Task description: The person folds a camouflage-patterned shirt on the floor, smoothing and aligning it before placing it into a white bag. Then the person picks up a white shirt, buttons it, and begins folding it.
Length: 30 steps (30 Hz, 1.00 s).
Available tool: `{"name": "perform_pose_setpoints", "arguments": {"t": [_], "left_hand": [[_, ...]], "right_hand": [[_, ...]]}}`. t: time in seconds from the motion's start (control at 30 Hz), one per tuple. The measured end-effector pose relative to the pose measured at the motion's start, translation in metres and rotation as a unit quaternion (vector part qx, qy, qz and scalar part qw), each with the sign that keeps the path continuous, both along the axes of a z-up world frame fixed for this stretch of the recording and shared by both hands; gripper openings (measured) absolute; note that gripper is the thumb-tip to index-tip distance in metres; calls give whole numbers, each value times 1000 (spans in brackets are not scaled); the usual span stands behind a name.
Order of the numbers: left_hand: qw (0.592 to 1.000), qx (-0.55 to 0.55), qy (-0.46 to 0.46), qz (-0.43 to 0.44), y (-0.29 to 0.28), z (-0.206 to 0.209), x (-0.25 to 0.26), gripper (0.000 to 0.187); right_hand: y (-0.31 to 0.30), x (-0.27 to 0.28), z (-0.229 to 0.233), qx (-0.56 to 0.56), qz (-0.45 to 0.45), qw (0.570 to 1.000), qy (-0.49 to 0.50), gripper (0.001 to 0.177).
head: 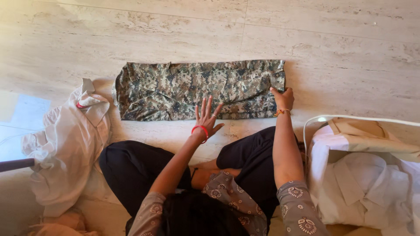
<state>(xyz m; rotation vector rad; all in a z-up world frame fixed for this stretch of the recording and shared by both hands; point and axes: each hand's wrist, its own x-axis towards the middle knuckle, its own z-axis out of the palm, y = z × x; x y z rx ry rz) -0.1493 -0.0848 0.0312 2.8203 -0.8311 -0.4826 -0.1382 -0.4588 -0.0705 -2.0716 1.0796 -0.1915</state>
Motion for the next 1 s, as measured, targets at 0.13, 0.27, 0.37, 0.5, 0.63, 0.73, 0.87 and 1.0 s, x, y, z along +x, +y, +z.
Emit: {"name": "perform_pose_setpoints", "arguments": {"t": [0.13,0.27,0.37,0.5,0.63,0.73,0.87,1.0], "left_hand": [[997,-66,-49,-5,-50,-17,-8,97],[996,-37,-61,-52,-74,-36,-7,97],[993,-39,-91,-67,-67,-45,-18,96],[995,-27,-65,-76,-62,-43,-20,101],[990,-130,39,-37,-60,-31,-11,102],[897,-413,139,73,-61,-28,0,98],[618,-659,352,244,-68,-36,28,94],[459,-712,463,261,-42,-78,55,90]], "right_hand": [[0,-2,-9,-135,35,990,27,69],[0,-5,-10,53,9,996,-75,67],[-4,-7,-11,222,38,964,-141,54],[-8,-13,12,284,69,951,-103,39],[0,-20,57,126,137,979,-79,49],[18,-16,89,-28,199,974,-109,58],[77,9,145,-56,255,965,-5,52],[172,24,195,77,416,906,-19,79]]}}
